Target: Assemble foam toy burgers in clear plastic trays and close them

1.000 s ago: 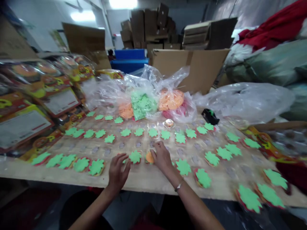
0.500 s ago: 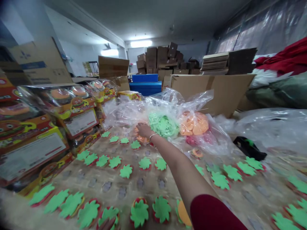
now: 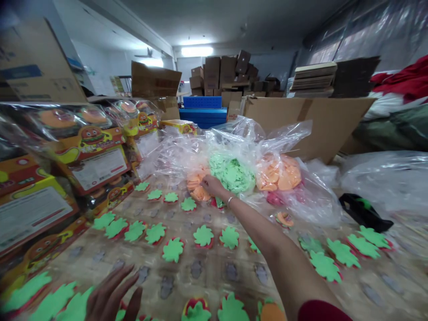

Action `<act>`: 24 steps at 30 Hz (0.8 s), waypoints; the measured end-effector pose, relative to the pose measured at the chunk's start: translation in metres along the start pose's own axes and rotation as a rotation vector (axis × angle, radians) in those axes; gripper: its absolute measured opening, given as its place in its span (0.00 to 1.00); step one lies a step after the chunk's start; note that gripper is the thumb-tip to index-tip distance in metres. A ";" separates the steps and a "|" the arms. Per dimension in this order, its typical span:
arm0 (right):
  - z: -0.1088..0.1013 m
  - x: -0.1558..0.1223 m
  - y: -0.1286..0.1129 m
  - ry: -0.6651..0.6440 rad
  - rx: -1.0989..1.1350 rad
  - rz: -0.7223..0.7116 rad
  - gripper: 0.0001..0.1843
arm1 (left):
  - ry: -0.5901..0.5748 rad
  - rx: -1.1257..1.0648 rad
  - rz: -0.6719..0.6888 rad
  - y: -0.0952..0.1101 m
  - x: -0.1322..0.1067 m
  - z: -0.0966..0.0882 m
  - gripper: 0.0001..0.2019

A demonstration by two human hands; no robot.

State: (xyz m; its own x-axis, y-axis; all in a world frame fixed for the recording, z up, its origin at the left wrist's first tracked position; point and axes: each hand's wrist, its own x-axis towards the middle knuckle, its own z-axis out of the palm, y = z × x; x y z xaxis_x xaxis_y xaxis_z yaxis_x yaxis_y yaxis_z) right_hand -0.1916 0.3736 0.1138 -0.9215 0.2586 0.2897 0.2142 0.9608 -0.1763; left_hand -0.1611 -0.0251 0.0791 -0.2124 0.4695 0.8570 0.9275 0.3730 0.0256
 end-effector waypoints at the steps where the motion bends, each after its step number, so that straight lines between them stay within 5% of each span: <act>1: 0.000 -0.004 -0.002 0.006 0.019 -0.034 0.13 | -0.023 -0.039 -0.015 0.003 0.015 0.009 0.12; 3: -0.001 -0.006 -0.004 0.070 0.033 -0.043 0.13 | -0.081 -0.095 -0.022 0.005 0.045 0.032 0.10; 8: -0.005 0.025 0.000 0.176 -0.032 0.195 0.15 | -0.359 -0.189 -0.039 -0.003 0.114 0.103 0.09; 14: 0.013 0.034 -0.015 0.058 0.030 -0.031 0.11 | -0.552 -0.131 -0.040 -0.025 0.181 0.186 0.26; 16: 0.016 0.026 -0.016 0.040 0.075 -0.111 0.10 | -0.661 -0.108 -0.011 -0.034 0.195 0.210 0.28; 19: 0.014 0.019 -0.004 0.030 0.132 -0.139 0.11 | -0.820 -0.066 0.028 -0.046 0.204 0.239 0.17; 24: 0.011 0.050 0.020 0.087 0.129 -0.035 0.17 | -0.851 0.003 0.054 -0.052 0.201 0.251 0.09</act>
State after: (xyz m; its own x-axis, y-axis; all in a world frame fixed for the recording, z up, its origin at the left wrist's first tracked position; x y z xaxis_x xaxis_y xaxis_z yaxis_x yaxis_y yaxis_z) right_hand -0.2366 0.4050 0.1146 -0.8949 0.2386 0.3772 0.1342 0.9499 -0.2823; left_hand -0.3292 0.2510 0.1206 -0.3279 0.9278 0.1779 0.9424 0.3343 -0.0067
